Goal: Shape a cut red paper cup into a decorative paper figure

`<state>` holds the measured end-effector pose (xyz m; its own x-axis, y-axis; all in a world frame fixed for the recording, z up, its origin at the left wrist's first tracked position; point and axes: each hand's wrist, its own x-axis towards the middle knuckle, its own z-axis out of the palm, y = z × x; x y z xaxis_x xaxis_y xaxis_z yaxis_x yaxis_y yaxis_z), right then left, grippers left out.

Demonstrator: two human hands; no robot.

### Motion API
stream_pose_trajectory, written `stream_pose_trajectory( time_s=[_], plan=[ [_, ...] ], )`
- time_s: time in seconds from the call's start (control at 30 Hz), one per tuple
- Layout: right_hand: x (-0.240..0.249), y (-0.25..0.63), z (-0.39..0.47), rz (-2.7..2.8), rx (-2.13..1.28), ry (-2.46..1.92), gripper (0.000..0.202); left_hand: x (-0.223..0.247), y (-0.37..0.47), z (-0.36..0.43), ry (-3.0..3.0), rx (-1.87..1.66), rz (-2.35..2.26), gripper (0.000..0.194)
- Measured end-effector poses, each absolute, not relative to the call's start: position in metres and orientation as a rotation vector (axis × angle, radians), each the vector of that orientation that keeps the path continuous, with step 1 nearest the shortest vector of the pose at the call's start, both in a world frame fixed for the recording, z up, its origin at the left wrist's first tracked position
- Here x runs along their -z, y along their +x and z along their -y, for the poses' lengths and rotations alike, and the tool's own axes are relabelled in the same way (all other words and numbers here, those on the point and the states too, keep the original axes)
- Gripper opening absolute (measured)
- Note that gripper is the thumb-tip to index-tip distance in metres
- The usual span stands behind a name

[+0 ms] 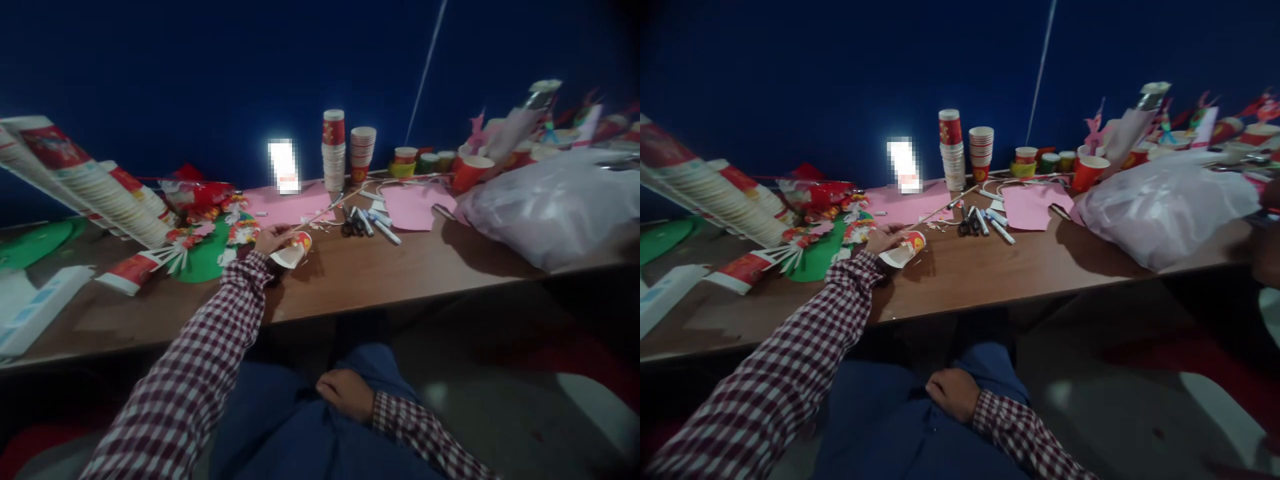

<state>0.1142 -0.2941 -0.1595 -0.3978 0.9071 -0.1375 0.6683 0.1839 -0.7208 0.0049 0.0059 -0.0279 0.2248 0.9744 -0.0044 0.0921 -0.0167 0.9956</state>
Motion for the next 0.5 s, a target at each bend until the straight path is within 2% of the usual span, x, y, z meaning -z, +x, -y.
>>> stream_pose_trajectory(
  time_s=[0.13, 0.23, 0.5],
  plan=[
    [0.176, 0.104, 0.290, 2.213, -1.187, -1.452, 0.034, 0.036, 0.003, -0.009, 1.376, -1.003, -1.093, 0.036],
    [0.187, 0.095, 0.283, 2.257, -1.282, -1.405, 0.029, 0.043, 0.002, -0.012, 1.335, -1.050, -0.974, 0.030],
    [0.214, 0.078, 0.248, 2.305, -1.409, -1.365, 0.024, 0.042, 0.001, -0.009, 1.271, -1.063, -0.893, 0.029]
  ],
)
